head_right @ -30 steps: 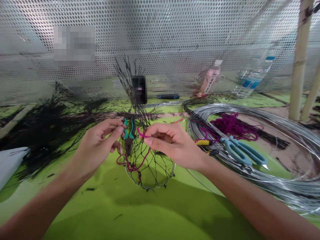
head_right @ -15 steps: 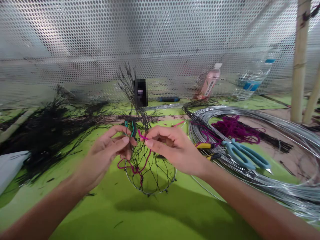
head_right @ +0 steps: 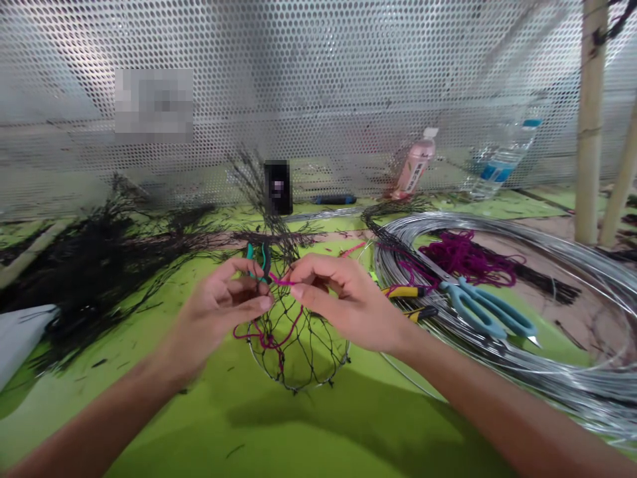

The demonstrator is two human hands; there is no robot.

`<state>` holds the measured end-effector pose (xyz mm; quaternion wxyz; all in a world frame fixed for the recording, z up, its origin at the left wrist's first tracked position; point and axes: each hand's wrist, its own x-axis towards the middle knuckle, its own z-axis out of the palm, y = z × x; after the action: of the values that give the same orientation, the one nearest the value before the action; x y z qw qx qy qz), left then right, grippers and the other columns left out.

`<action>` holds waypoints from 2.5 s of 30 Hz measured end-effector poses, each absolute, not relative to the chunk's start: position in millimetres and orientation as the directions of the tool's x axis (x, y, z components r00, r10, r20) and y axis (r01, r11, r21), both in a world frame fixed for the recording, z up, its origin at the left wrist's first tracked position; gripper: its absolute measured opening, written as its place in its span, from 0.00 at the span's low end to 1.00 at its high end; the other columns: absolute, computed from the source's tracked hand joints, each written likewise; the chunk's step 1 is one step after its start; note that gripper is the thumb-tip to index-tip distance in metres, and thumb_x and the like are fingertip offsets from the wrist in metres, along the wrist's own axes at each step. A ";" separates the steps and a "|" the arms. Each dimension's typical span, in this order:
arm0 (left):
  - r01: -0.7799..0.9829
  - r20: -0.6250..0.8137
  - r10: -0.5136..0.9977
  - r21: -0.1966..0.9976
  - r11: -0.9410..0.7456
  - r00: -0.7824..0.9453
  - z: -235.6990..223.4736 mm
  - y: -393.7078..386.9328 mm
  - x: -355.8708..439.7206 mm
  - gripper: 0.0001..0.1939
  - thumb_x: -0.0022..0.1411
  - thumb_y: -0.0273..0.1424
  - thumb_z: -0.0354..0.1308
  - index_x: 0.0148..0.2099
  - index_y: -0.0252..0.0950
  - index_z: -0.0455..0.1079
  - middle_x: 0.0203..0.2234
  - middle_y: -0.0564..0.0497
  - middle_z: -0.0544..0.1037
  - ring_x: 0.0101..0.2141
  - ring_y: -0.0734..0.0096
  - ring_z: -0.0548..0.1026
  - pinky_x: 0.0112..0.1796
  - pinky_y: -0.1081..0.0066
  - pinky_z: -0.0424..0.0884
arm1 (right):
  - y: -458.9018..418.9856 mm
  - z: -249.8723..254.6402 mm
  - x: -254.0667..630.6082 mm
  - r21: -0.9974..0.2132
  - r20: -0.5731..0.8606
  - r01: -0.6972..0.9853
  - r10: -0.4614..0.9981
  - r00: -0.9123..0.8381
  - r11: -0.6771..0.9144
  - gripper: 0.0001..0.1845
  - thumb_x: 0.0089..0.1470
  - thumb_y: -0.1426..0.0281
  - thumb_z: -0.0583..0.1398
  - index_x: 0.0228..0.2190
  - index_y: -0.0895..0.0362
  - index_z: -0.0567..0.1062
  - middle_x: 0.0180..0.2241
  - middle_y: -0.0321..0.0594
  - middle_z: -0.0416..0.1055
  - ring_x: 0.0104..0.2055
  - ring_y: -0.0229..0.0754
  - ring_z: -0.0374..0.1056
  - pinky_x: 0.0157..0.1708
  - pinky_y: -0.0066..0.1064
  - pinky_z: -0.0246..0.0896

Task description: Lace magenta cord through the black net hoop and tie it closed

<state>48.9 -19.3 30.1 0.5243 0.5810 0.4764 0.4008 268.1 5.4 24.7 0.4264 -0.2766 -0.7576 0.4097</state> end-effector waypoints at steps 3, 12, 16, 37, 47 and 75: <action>0.186 -0.046 0.979 0.983 0.009 0.196 32.8 -19.1 45.2 0.17 0.61 0.36 0.69 0.49 0.42 0.68 0.36 0.53 0.80 0.36 0.67 0.75 0.37 0.68 0.69 | 3.5 27.9 268.7 -0.717 0.498 0.167 0.665 -0.557 0.677 0.08 0.62 0.73 0.60 0.29 0.57 0.73 0.38 0.41 0.72 0.39 0.39 0.69 0.37 0.32 0.62; 0.232 -0.061 0.978 0.973 0.013 0.198 30.3 -19.1 41.8 0.18 0.59 0.39 0.71 0.49 0.39 0.73 0.37 0.51 0.80 0.37 0.66 0.78 0.39 0.66 0.73 | -4.2 20.5 259.0 -0.503 0.589 0.381 0.630 -0.506 0.776 0.08 0.55 0.78 0.59 0.25 0.58 0.71 0.38 0.42 0.68 0.37 0.38 0.66 0.37 0.32 0.60; 0.290 0.003 0.977 0.955 -0.066 0.212 30.8 -19.2 43.5 0.11 0.61 0.38 0.69 0.43 0.39 0.76 0.37 0.51 0.81 0.39 0.66 0.78 0.40 0.67 0.74 | -4.7 14.8 255.8 -0.472 0.630 0.429 0.635 -0.446 0.770 0.09 0.57 0.78 0.59 0.25 0.57 0.69 0.36 0.42 0.70 0.36 0.39 0.67 0.35 0.32 0.61; 0.506 0.116 0.952 0.825 -0.252 0.285 32.5 -19.9 41.3 0.14 0.69 0.31 0.55 0.46 0.46 0.83 0.34 0.51 0.84 0.30 0.63 0.79 0.28 0.68 0.70 | -5.5 7.1 251.7 -0.476 0.670 0.422 0.629 -0.393 0.771 0.06 0.62 0.75 0.62 0.32 0.56 0.78 0.35 0.41 0.73 0.34 0.39 0.70 0.34 0.32 0.64; 0.527 0.242 0.925 0.766 -0.368 0.295 31.7 -16.3 40.7 0.09 0.65 0.32 0.64 0.46 0.46 0.83 0.41 0.53 0.86 0.40 0.62 0.82 0.44 0.62 0.77 | -4.8 10.4 252.7 -0.546 0.640 0.371 0.660 -0.393 0.751 0.07 0.61 0.75 0.62 0.30 0.57 0.77 0.34 0.41 0.73 0.35 0.39 0.70 0.35 0.32 0.64; 0.498 0.332 0.892 0.743 -0.447 0.307 18.4 -16.3 51.2 0.07 0.58 0.24 0.67 0.40 0.39 0.78 0.30 0.59 0.84 0.30 0.75 0.81 0.36 0.75 0.77 | -11.0 1.3 246.1 -0.621 0.598 0.450 0.759 -0.257 0.642 0.06 0.58 0.76 0.65 0.30 0.60 0.84 0.32 0.39 0.77 0.33 0.38 0.72 0.35 0.33 0.63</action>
<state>51.2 -16.3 18.4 0.2636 0.7641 0.4547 0.3740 246.1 -11.0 1.3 0.4685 -0.3898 -0.7754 0.1652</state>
